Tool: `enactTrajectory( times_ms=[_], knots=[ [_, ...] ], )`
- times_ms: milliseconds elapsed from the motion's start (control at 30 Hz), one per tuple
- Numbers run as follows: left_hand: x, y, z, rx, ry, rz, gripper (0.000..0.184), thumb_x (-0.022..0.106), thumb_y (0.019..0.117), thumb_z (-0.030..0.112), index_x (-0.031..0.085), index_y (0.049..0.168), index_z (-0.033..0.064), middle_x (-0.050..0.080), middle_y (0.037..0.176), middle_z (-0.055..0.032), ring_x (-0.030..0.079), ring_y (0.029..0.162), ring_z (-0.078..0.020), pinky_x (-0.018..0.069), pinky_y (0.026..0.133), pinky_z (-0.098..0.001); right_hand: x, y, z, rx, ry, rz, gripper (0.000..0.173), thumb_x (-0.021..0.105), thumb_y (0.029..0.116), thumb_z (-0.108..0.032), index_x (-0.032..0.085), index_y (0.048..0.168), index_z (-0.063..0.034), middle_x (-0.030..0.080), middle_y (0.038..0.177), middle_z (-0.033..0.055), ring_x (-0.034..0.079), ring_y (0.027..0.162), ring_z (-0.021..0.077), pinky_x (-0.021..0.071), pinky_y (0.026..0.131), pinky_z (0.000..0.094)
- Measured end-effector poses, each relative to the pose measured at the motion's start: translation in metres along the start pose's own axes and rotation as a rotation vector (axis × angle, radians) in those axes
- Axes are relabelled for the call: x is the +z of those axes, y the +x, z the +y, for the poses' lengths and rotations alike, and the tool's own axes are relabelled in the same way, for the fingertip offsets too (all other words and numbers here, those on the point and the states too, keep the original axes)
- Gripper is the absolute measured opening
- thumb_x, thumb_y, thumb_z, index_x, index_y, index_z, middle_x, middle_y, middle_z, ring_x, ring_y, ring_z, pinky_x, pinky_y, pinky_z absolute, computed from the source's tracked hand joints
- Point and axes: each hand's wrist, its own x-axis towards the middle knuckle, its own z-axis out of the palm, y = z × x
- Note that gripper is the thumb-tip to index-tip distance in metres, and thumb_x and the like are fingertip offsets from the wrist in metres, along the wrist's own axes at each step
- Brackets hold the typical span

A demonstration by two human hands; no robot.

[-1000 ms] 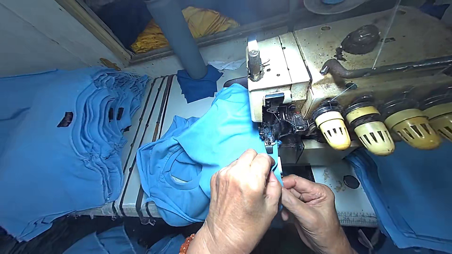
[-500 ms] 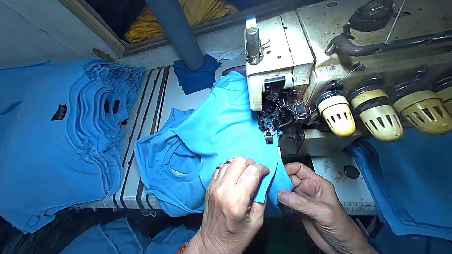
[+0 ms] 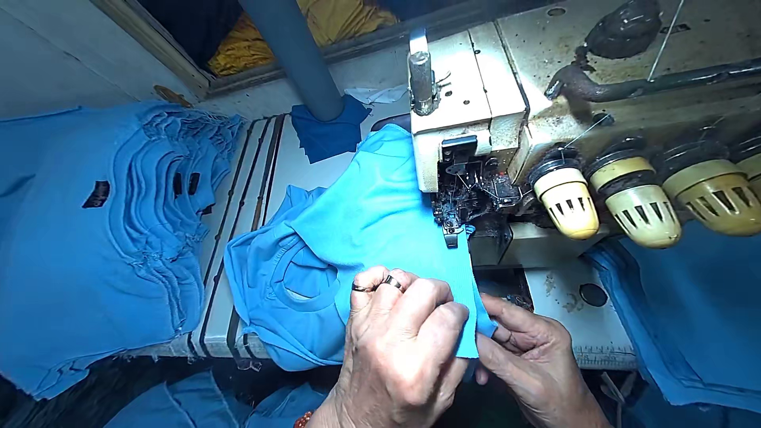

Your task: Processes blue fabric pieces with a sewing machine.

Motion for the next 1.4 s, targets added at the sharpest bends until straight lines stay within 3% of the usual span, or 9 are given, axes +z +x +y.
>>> enactTrajectory(
  times_ms=[267,467,733,833,900,1067,1200,1300,1400],
  knots=[
    [0.005,0.026,-0.003,0.048,0.17,-0.002,0.015,0.065,0.0921,0.017,0.078,0.086,0.0118,0.067,0.083,-0.0024,0.059,0.084,-0.0162,0.0354,0.093,-0.0441,0.025,0.012,0.002,-0.05,0.014,-0.005,0.007,0.068,0.0888,0.001,0.072,0.092,-0.0039,0.072,0.077,-0.0043,0.067,0.066,-0.0013,0.0569,0.058,0.0164],
    [0.003,0.027,-0.01,0.054,0.185,-0.045,0.022,0.062,0.0952,0.022,0.081,0.099,0.0125,0.068,0.088,-0.0033,0.061,0.088,-0.0187,0.0354,0.1,-0.0497,0.037,0.016,0.003,-0.051,0.031,0.032,0.014,0.064,0.0859,0.006,0.073,0.092,-0.0023,0.073,0.078,-0.0045,0.068,0.066,-0.0003,0.0587,0.058,0.0182],
    [0.006,0.031,-0.023,-0.011,0.166,0.045,0.017,0.066,0.0912,0.019,0.082,0.09,0.0123,0.078,0.102,-0.0036,0.073,0.099,-0.0193,0.0331,0.112,-0.0641,0.047,0.018,0.006,-0.066,-0.01,-0.039,0.012,0.058,0.0952,0.003,0.07,0.092,0.0023,0.07,0.071,-0.0011,0.067,0.06,0.0026,0.0579,0.054,0.0193],
    [0.011,0.04,-0.034,-0.14,0.131,0.058,0.017,0.066,0.0905,0.018,0.082,0.089,0.0129,0.076,0.105,-0.0035,0.069,0.098,-0.0192,0.0488,0.094,-0.0462,0.051,0.02,0.003,-0.013,-0.021,-0.06,0.013,0.055,0.0975,0.002,0.068,0.094,0.0033,0.072,0.071,0.0011,0.069,0.06,0.0055,0.0594,0.054,0.0207],
    [0.011,0.041,-0.038,-0.235,0.114,0.071,0.016,0.066,0.0907,0.019,0.081,0.091,0.0122,0.073,0.106,-0.0039,0.063,0.096,-0.0195,0.0468,0.079,-0.0377,0.05,0.019,0.0,0.012,-0.052,-0.079,0.013,0.055,0.0985,0.001,0.068,0.1,0.0057,0.073,0.074,0.0021,0.07,0.061,0.0055,0.0594,0.054,0.0207],
    [-0.009,0.008,-0.029,-0.406,0.038,0.116,0.017,0.063,0.0864,0.015,0.075,0.097,0.0099,0.066,0.097,0.0013,0.062,0.093,-0.0035,0.0517,0.079,-0.0165,0.035,0.012,0.003,-0.219,-0.353,-0.097,0.026,0.059,0.1014,-0.013,0.067,0.116,0.0077,0.074,0.082,0.0045,0.069,0.067,0.0029,0.0584,0.059,0.0179],
    [-0.026,-0.022,0.01,-0.372,-0.33,-0.096,0.011,0.062,0.0893,0.005,0.072,0.091,0.0018,0.069,0.088,-0.0083,0.064,0.08,-0.0054,0.0526,0.069,-0.0156,0.017,0.012,0.005,-0.348,-0.472,-0.185,0.047,0.043,0.1109,-0.035,0.06,0.134,0.0022,0.074,0.115,0.0124,0.07,0.105,0.0092,0.0574,0.092,0.0235],
    [-0.038,-0.018,0.015,-0.331,-0.371,-0.164,0.015,0.062,0.0952,0.007,0.075,0.101,0.0009,0.072,0.1,-0.0126,0.067,0.082,-0.009,0.0564,0.07,-0.0206,-0.012,0.012,0.002,-0.327,-0.561,-0.112,0.025,0.055,0.1044,-0.017,0.076,0.099,-0.0044,0.076,0.092,0.0021,0.07,0.087,0.0,0.0578,0.079,0.0166],
    [-0.041,-0.012,-0.027,-0.346,-0.109,-0.081,0.035,0.062,0.0977,0.023,0.068,0.129,0.009,0.065,0.133,-0.0065,0.068,0.088,-0.0041,0.0574,0.064,-0.0203,-0.047,0.01,-0.011,-0.258,-0.663,0.125,0.018,0.062,0.0974,-0.017,0.076,0.087,-0.0118,0.073,0.079,-0.0092,0.064,0.071,-0.0074,0.0544,0.065,0.0104]
  ],
)
